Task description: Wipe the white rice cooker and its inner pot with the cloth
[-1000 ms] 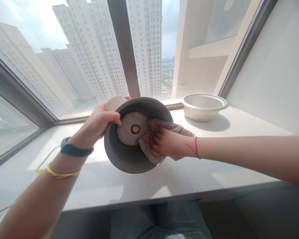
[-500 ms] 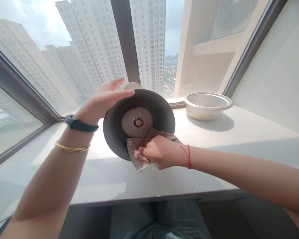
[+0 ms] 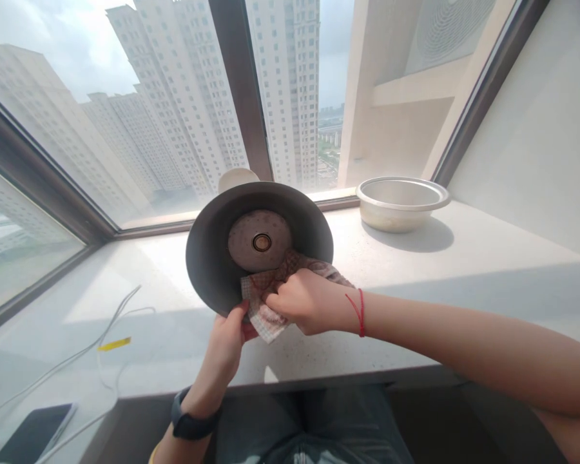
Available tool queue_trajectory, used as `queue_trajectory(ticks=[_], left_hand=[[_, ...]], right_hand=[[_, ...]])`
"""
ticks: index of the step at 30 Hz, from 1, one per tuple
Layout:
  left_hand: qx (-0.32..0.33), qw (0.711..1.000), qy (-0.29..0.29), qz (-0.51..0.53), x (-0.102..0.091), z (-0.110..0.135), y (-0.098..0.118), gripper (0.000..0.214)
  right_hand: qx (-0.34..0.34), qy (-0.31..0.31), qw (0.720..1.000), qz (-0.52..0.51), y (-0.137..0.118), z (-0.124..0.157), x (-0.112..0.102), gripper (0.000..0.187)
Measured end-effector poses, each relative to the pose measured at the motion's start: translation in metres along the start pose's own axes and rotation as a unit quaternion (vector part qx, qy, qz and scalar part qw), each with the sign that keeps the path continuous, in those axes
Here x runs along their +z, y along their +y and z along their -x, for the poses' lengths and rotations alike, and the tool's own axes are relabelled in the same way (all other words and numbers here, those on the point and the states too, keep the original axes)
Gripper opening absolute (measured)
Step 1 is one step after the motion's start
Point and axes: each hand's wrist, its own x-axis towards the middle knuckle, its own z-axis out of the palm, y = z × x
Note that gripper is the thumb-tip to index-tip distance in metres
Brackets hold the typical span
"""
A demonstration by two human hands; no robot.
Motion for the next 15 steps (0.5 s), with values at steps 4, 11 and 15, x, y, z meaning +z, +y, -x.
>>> queue_trajectory(ticks=[4,11,15], left_hand=[[0.015,0.999,-0.011,-0.037,0.0,-0.001,0.016,0.041],[0.031,0.979,-0.033,-0.197,-0.002,-0.004,0.049,0.036],[0.055,0.951,-0.096,-0.288,-0.002,-0.003,0.086,0.044]], right_hand=[[0.022,-0.052,0.998,0.036,0.007,-0.002,-0.002,0.037],[0.073,-0.14,0.98,0.125,0.022,0.02,-0.012,0.08],[0.087,-0.109,0.982,0.126,0.029,0.04,-0.007,0.075]])
